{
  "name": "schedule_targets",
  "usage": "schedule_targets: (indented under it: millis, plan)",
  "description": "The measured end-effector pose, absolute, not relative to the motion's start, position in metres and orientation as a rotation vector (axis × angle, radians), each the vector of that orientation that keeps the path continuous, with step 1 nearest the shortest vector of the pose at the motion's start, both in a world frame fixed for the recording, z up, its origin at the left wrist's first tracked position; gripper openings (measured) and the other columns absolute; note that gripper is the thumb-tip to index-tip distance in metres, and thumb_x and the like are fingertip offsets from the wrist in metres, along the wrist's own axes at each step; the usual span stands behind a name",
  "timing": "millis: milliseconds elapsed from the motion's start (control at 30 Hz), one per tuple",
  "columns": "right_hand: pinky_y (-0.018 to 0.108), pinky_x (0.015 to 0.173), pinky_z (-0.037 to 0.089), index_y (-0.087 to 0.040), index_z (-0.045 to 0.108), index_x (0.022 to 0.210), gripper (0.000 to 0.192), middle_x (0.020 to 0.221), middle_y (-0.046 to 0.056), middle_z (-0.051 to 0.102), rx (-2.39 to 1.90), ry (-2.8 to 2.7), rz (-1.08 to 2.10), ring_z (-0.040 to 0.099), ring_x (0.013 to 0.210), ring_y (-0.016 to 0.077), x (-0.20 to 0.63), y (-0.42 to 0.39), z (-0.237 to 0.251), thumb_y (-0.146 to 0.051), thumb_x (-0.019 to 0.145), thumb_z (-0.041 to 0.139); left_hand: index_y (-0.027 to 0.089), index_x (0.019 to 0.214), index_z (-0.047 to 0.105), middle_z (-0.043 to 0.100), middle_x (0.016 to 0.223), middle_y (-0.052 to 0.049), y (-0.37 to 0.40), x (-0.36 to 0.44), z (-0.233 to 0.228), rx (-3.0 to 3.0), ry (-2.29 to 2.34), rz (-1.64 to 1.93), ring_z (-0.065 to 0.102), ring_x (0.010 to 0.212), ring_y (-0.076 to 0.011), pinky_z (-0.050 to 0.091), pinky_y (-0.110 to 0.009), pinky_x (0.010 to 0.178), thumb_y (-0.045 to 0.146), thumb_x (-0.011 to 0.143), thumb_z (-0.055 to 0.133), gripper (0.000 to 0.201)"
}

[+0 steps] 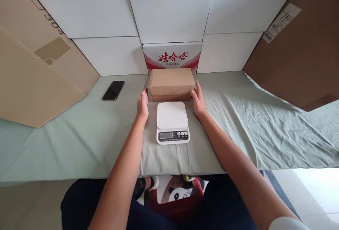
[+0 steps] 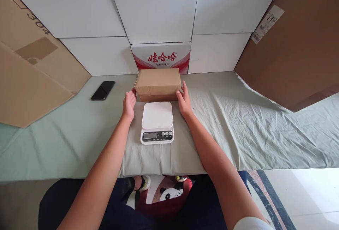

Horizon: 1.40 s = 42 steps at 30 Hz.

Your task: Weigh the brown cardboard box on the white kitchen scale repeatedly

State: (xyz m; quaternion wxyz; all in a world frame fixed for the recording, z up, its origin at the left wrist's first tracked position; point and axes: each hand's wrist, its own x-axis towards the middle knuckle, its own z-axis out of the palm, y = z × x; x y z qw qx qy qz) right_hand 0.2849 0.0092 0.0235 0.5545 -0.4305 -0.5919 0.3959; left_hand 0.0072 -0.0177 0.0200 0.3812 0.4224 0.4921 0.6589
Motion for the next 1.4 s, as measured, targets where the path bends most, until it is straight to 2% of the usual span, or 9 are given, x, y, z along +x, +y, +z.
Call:
schedule_targets:
  millis: [100, 200, 533, 733, 867, 1000, 1133, 1267, 1400]
  plan:
    - [0.058, 0.137, 0.025, -0.033, 0.030, 0.167, 0.089, 0.174, 0.005, 0.039, -0.996, -1.427, 0.930, 0.036, 0.161, 0.0318, 0.282, 0.005, 0.030, -0.077, 0.092, 0.053, 0.018, 0.147, 0.063, 0.054, 0.162, -0.017, -0.020, 0.014, 0.019, 1.141, 1.207, 1.647, 0.043, 0.158, -0.0311, 0.032, -0.043, 0.131, 0.088, 0.088, 0.049, 0.093]
    - [0.055, 0.138, 0.025, -0.032, 0.035, 0.165, 0.088, 0.176, 0.003, 0.036, -0.968, -1.463, 0.924, 0.032, 0.164, 0.0310, 0.279, 0.000, 0.036, -0.077, 0.092, 0.055, 0.019, 0.147, 0.063, 0.058, 0.159, -0.017, -0.022, 0.017, 0.019, 1.171, 1.175, 1.640, 0.046, 0.156, -0.0323, 0.033, -0.045, 0.131, 0.089, 0.087, 0.050, 0.093]
    - [0.055, 0.136, 0.030, -0.034, 0.031, 0.166, 0.087, 0.176, 0.001, 0.035, -0.953, -1.503, 0.906, 0.035, 0.162, 0.0314, 0.279, 0.001, 0.036, -0.077, 0.093, 0.053, 0.018, 0.144, 0.064, 0.060, 0.156, -0.018, -0.020, 0.019, 0.018, 1.160, 1.184, 1.646, 0.046, 0.155, -0.0342, 0.037, -0.047, 0.129, 0.091, 0.084, 0.051, 0.096]
    - [0.055, 0.134, 0.033, -0.036, 0.027, 0.168, 0.089, 0.177, 0.001, 0.034, -0.910, -1.525, 0.885, 0.039, 0.160, 0.0322, 0.279, -0.001, 0.034, -0.078, 0.094, 0.052, 0.021, 0.145, 0.064, 0.059, 0.158, -0.017, -0.027, 0.017, 0.022, 1.196, 1.196, 1.688, 0.046, 0.155, -0.0342, 0.038, -0.047, 0.128, 0.090, 0.085, 0.053, 0.092]
    - [0.057, 0.129, 0.038, -0.041, 0.022, 0.169, 0.089, 0.178, 0.002, 0.030, -0.823, -1.552, 0.811, 0.041, 0.158, 0.0340, 0.282, -0.018, 0.035, -0.077, 0.094, 0.055, 0.024, 0.150, 0.061, 0.055, 0.162, -0.014, -0.055, 0.017, 0.033, 1.273, 1.156, 1.789, 0.045, 0.156, -0.0313, 0.038, -0.043, 0.128, 0.080, 0.092, 0.053, 0.081]
    - [0.059, 0.126, 0.042, -0.045, 0.018, 0.169, 0.086, 0.180, 0.001, 0.023, -0.793, -1.596, 0.714, 0.040, 0.157, 0.0356, 0.286, -0.048, 0.034, -0.072, 0.097, 0.055, 0.022, 0.152, 0.058, 0.057, 0.160, -0.017, -0.097, 0.021, 0.034, 1.299, 1.149, 1.876, 0.047, 0.155, -0.0330, 0.039, -0.044, 0.127, 0.081, 0.091, 0.052, 0.085]
    - [0.060, 0.127, 0.042, -0.045, 0.011, 0.170, 0.085, 0.179, 0.003, 0.024, -0.790, -1.633, 0.715, 0.039, 0.158, 0.0357, 0.291, -0.079, 0.028, -0.069, 0.100, 0.053, 0.021, 0.151, 0.059, 0.059, 0.158, -0.020, -0.135, 0.022, 0.022, 1.265, 1.190, 1.885, 0.049, 0.153, -0.0355, 0.040, -0.048, 0.126, 0.083, 0.090, 0.053, 0.088]
    - [0.061, 0.128, 0.040, -0.044, 0.013, 0.170, 0.084, 0.179, 0.004, 0.024, -0.806, -1.640, 0.719, 0.034, 0.162, 0.0367, 0.297, -0.104, 0.026, -0.068, 0.100, 0.054, 0.020, 0.149, 0.061, 0.060, 0.155, -0.022, -0.159, 0.023, 0.013, 1.215, 1.232, 1.861, 0.052, 0.151, -0.0389, 0.041, -0.054, 0.125, 0.085, 0.087, 0.054, 0.090]
    - [0.060, 0.130, 0.040, -0.043, 0.016, 0.170, 0.083, 0.179, 0.004, 0.023, -0.868, -1.603, 0.758, 0.034, 0.162, 0.0364, 0.299, -0.117, 0.030, -0.068, 0.100, 0.054, 0.021, 0.148, 0.061, 0.062, 0.154, -0.021, -0.170, 0.026, 0.015, 1.207, 1.241, 1.812, 0.050, 0.152, -0.0382, 0.039, -0.054, 0.126, 0.084, 0.088, 0.051, 0.087]
